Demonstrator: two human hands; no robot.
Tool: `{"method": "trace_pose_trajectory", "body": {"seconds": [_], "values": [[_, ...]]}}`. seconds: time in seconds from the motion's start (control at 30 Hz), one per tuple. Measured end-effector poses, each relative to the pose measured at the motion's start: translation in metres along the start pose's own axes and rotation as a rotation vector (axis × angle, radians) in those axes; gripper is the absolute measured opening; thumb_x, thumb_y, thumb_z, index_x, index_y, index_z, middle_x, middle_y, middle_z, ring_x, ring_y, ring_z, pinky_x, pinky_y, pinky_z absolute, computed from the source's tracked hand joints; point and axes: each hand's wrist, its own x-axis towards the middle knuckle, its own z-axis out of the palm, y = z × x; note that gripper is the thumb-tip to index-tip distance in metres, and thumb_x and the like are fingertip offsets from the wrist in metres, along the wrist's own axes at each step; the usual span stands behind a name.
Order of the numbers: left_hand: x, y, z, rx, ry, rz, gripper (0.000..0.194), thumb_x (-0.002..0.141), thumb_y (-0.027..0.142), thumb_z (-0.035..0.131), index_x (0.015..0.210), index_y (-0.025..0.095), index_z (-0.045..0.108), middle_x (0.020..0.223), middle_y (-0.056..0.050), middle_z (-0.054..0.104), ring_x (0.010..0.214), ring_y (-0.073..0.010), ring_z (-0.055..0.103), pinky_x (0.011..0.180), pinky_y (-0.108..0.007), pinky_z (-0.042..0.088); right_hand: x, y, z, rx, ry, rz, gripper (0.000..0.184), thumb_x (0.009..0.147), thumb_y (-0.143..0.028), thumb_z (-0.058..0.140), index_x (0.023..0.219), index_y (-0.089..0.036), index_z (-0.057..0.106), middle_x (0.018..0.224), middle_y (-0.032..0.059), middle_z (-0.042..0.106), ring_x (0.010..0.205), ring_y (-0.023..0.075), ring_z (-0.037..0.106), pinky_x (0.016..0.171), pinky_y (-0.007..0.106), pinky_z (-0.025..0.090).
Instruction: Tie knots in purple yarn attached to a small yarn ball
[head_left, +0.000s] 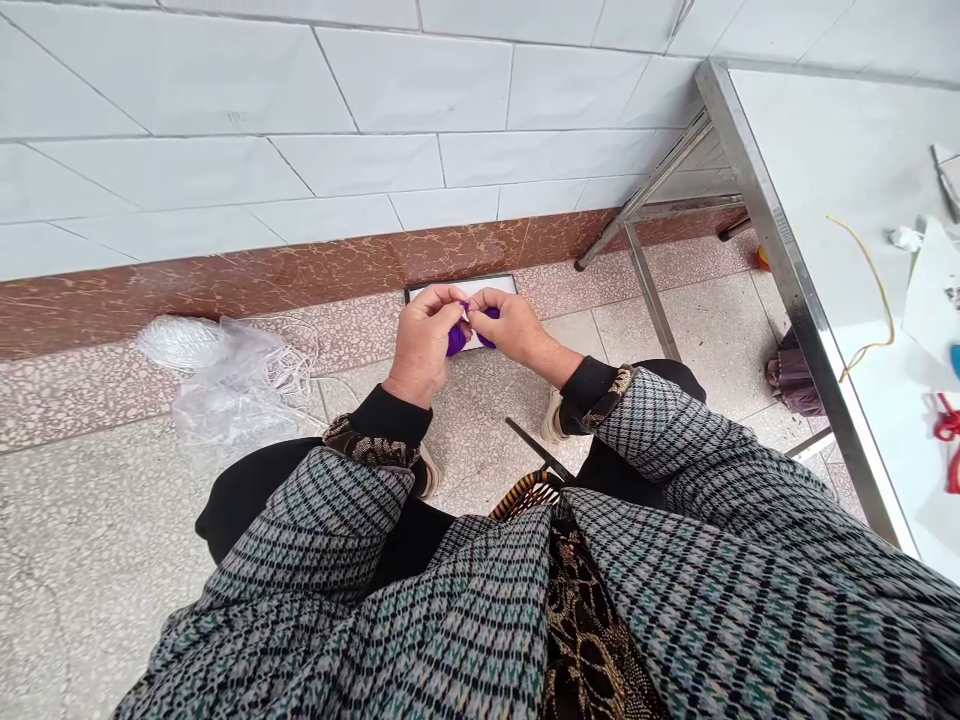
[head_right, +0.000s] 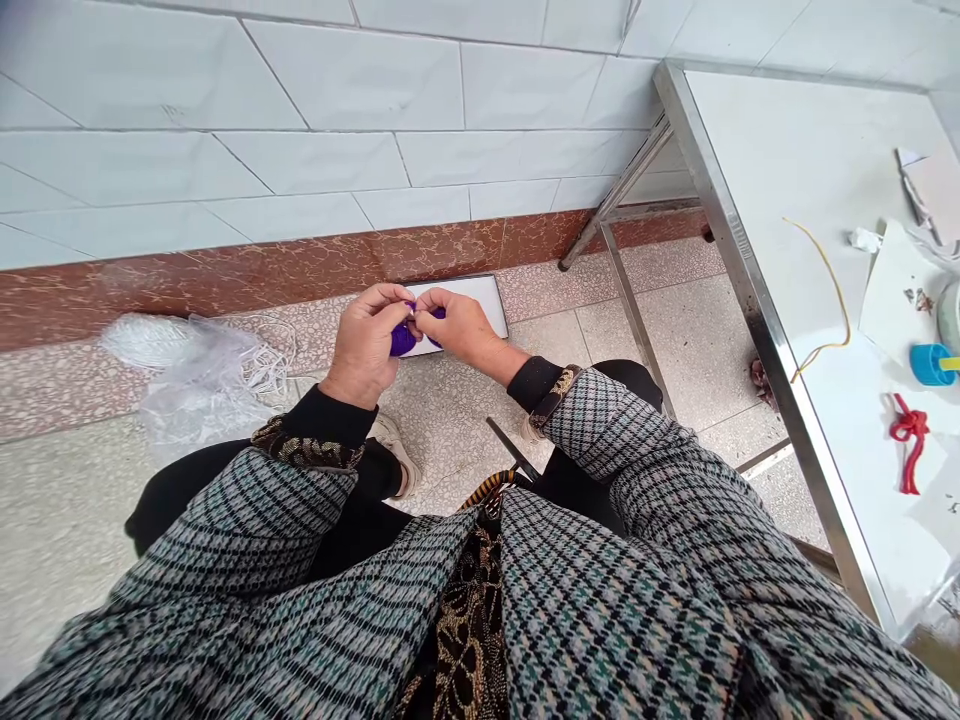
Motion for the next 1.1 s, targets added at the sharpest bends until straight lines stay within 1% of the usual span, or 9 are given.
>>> {"method": "trace_pose_trajectory", "body": {"seconds": [0.13,0.23,0.33,0.43,0.53,0.63,0.73,0.9,1.1], "values": [[0.000,0.000,0.002,-0.070,-0.030,-0.057,0.013,0.067,0.006,0.065,0.074,0.018,0.066,0.059,0.005,0.061,0.043,-0.0064,0.053,0.045,-0.017,0.042,-0.001,0.005,0.003,0.101,-0.003,0.020,0.023,0.094,-0.006,0.064,0.075,-0.017,0.058,0.063,-0.0072,0.056,0.060,0.0091,0.047,0.063,0.022,0.039],[0.000,0.000,0.001,-0.081,-0.024,-0.038,0.011,0.068,0.010,0.069,0.077,0.017,0.070,0.063,0.004,0.065,0.043,-0.0068,0.054,0.046,-0.019,0.044,0.000,0.004,0.006,0.246,0.021,0.072,0.026,0.096,-0.003,0.063,0.075,-0.017,0.057,0.061,-0.0069,0.057,0.056,0.0077,0.047,0.058,0.020,0.038],[0.001,-0.001,-0.001,-0.053,0.000,-0.016,0.009,0.069,0.013,0.070,0.076,0.016,0.072,0.059,0.003,0.063,0.042,-0.0084,0.055,0.046,-0.020,0.043,0.001,0.001,0.008,0.384,0.056,0.147,0.027,0.098,-0.001,0.062,0.076,-0.016,0.057,0.060,-0.0074,0.055,0.052,0.0062,0.046,0.054,0.018,0.037],[0.002,-0.002,-0.001,-0.022,0.044,-0.026,0.006,0.070,0.015,0.065,0.071,0.017,0.071,0.052,0.003,0.059,0.041,-0.0107,0.056,0.044,-0.020,0.040,0.000,-0.003,0.008,0.439,0.068,0.164,0.031,0.099,0.000,0.062,0.074,-0.017,0.056,0.055,-0.0090,0.050,0.048,0.0052,0.043,0.049,0.017,0.033],[0.000,0.001,-0.001,-0.022,0.050,-0.055,0.005,0.069,0.015,0.066,0.070,0.017,0.071,0.055,0.002,0.062,0.041,-0.0098,0.055,0.044,-0.020,0.041,-0.001,-0.006,0.007,0.464,0.084,0.167,0.034,0.099,0.003,0.061,0.072,-0.016,0.056,0.055,-0.0090,0.051,0.047,0.0044,0.043,0.048,0.016,0.032],[-0.002,0.006,-0.002,-0.001,-0.008,-0.094,0.009,0.066,0.012,0.071,0.073,0.016,0.072,0.062,0.002,0.068,0.041,-0.0078,0.054,0.044,-0.020,0.041,-0.001,-0.007,0.007,0.476,0.100,0.174,0.036,0.101,0.004,0.059,0.071,-0.015,0.056,0.056,-0.0085,0.052,0.046,0.0036,0.044,0.048,0.015,0.032],[-0.001,0.010,-0.006,0.089,-0.056,-0.109,0.011,0.065,0.012,0.077,0.075,0.016,0.073,0.062,0.002,0.067,0.043,-0.0075,0.054,0.044,-0.019,0.042,0.001,-0.005,0.007,0.466,0.101,0.178,0.038,0.102,0.004,0.059,0.069,-0.016,0.054,0.053,-0.0091,0.049,0.046,0.0042,0.042,0.047,0.016,0.031],[0.004,0.008,-0.015,0.268,-0.115,-0.021,0.012,0.068,0.019,0.084,0.078,0.015,0.077,0.062,0.002,0.067,0.049,-0.0075,0.056,0.048,-0.018,0.044,0.004,0.001,0.007,0.395,0.104,0.180,0.037,0.102,0.000,0.059,0.070,-0.018,0.051,0.055,-0.0084,0.049,0.048,0.0062,0.041,0.048,0.018,0.033],[0.007,0.000,-0.017,0.311,-0.078,0.070,0.007,0.072,0.018,0.082,0.078,0.016,0.078,0.061,0.001,0.068,0.048,-0.0087,0.058,0.044,-0.017,0.042,0.004,-0.001,0.004,0.237,0.124,0.176,0.035,0.098,-0.003,0.066,0.070,-0.018,0.051,0.057,-0.0075,0.049,0.052,0.0072,0.044,0.052,0.019,0.034]]}}
